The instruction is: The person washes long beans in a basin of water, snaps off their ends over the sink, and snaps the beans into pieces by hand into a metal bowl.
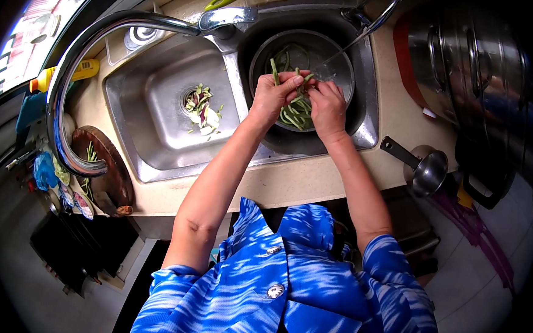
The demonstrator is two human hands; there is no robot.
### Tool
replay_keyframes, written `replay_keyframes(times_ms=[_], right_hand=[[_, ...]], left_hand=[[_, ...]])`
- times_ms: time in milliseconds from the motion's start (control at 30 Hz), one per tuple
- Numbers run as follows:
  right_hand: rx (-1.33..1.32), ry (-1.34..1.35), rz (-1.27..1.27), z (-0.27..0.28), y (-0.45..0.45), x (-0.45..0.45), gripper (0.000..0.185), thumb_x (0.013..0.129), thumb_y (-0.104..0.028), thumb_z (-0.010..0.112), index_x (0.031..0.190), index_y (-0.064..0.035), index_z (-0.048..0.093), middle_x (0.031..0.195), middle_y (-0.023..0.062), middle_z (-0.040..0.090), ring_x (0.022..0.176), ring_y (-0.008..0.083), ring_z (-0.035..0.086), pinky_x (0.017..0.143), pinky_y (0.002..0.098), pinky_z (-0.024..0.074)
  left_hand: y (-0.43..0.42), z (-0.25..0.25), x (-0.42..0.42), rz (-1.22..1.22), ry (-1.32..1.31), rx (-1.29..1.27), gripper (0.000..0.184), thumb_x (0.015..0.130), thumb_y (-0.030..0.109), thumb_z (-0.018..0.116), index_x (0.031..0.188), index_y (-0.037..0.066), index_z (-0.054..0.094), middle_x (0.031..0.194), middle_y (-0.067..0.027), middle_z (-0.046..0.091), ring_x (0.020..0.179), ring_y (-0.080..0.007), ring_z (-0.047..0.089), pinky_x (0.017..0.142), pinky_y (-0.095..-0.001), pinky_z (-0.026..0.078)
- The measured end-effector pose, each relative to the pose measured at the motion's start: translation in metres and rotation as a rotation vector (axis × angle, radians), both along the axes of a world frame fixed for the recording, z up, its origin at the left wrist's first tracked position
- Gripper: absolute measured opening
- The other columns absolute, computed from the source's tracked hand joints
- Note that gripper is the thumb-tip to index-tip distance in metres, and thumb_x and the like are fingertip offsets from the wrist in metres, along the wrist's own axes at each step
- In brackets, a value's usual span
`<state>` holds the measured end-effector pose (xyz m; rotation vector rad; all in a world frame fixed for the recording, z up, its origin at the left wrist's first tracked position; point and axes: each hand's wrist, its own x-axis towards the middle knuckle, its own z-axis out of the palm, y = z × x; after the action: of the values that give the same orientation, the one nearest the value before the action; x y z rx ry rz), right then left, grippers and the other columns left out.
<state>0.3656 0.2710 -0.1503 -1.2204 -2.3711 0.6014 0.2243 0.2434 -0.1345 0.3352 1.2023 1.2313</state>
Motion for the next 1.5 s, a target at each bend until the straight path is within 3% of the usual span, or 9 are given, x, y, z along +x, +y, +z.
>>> replay_keyframes(times_ms=[200,267,400,567,667,800,1167,1300,1500], right_hand=[[-0.124,0.152,-0.015,-0.023,-0.010,0.001,0.027,0.075,-0.001,0.052,0.100,-0.0058,0.063,0.096,0.0074,0.063,0.087,0.0226,0.058,0.081,0.0314,0.0450],[-1.158,0.765,-0.147,-0.032,-0.006,0.003,0.030,0.077,-0.002,0.048,0.105,0.0018,0.058,0.101,0.0122,0.062,0.088,0.0221,0.060,0.081,0.0288,0.0462],[-1.914,1.193,-0.326,-0.027,0.026,0.004,0.034,0.087,-0.019,0.046,0.108,0.0081,0.050,0.097,0.0170,0.062,0.080,0.0170,0.061,0.069,0.0255,0.0503],[-1.913,1.082,-0.692,-0.063,0.048,-0.005,0.029,0.088,-0.022,0.053,0.095,0.0057,0.053,0.086,0.0143,0.063,0.059,0.0119,0.055,0.049,0.0211,0.0460],[-1.601,1.001,-0.667,-0.050,0.047,-0.005,0.019,0.086,-0.016,0.055,0.087,0.0026,0.060,0.074,0.0092,0.060,0.049,0.0062,0.042,0.043,0.0188,0.0341],[-1.304,0.820,-0.435,-0.018,0.040,0.000,0.021,0.089,-0.016,0.050,0.098,0.0009,0.060,0.070,0.0068,0.061,0.049,0.0044,0.043,0.045,0.0187,0.0339],[-0.818,0.669,-0.153,0.021,0.003,0.003,0.026,0.086,-0.005,0.052,0.111,-0.0037,0.061,0.071,0.0002,0.062,0.057,0.0021,0.044,0.053,0.0165,0.0387],[-0.758,0.507,-0.208,0.010,-0.011,0.005,0.026,0.083,-0.005,0.055,0.108,-0.0059,0.062,0.070,0.0033,0.065,0.057,0.0041,0.051,0.055,0.0193,0.0434],[-0.489,0.439,-0.139,0.002,-0.015,0.003,0.027,0.076,-0.002,0.057,0.102,-0.0065,0.064,0.081,0.0167,0.064,0.074,0.0286,0.064,0.065,0.0333,0.0496]], left_hand=[[-0.009,0.001,-0.007,0.006,-0.105,-0.008,0.027,0.082,0.005,0.060,0.108,-0.006,0.058,0.071,0.0012,0.057,0.051,-0.0031,0.034,0.046,-0.0164,0.027],[-0.014,0.002,-0.010,-0.017,-0.125,0.001,0.028,0.080,0.003,0.062,0.106,-0.006,0.059,0.076,-0.0023,0.061,0.055,-0.0035,0.043,0.049,-0.0156,0.033],[-0.029,0.004,-0.008,-0.222,-0.024,0.004,0.025,0.076,0.004,0.066,0.099,-0.005,0.063,0.087,-0.0109,0.066,0.078,-0.0133,0.062,0.069,-0.0209,0.048],[-0.036,0.003,0.000,-0.431,-0.013,0.101,0.019,0.075,0.005,0.066,0.093,-0.003,0.066,0.080,-0.0067,0.065,0.074,-0.0108,0.060,0.067,-0.0198,0.047],[-0.034,0.013,0.000,-0.283,0.092,0.002,0.017,0.079,0.007,0.063,0.094,0.001,0.067,0.071,0.0011,0.060,0.053,-0.0008,0.040,0.047,-0.0142,0.029],[-0.024,-0.007,-0.011,0.142,-0.043,-0.110,0.016,0.091,0.018,0.048,0.084,0.006,0.055,0.075,-0.0040,0.062,0.044,-0.0024,0.030,0.039,-0.0171,0.023],[0.029,-0.016,-0.031,-0.182,0.346,0.015,0.029,0.093,0.023,0.046,0.104,0.001,0.061,0.076,0.0008,0.060,0.055,-0.0017,0.041,0.046,-0.0175,0.030],[0.033,0.038,-0.030,-0.200,-0.007,-0.022,0.031,0.092,0.023,0.048,0.110,0.001,0.058,0.085,-0.0030,0.065,0.055,-0.0012,0.038,0.046,-0.0174,0.028],[0.020,0.031,-0.033,-0.176,0.016,0.063,0.025,0.090,0.023,0.052,0.103,0.003,0.059,0.078,0.0035,0.057,0.054,-0.0008,0.036,0.047,-0.0156,0.024]])
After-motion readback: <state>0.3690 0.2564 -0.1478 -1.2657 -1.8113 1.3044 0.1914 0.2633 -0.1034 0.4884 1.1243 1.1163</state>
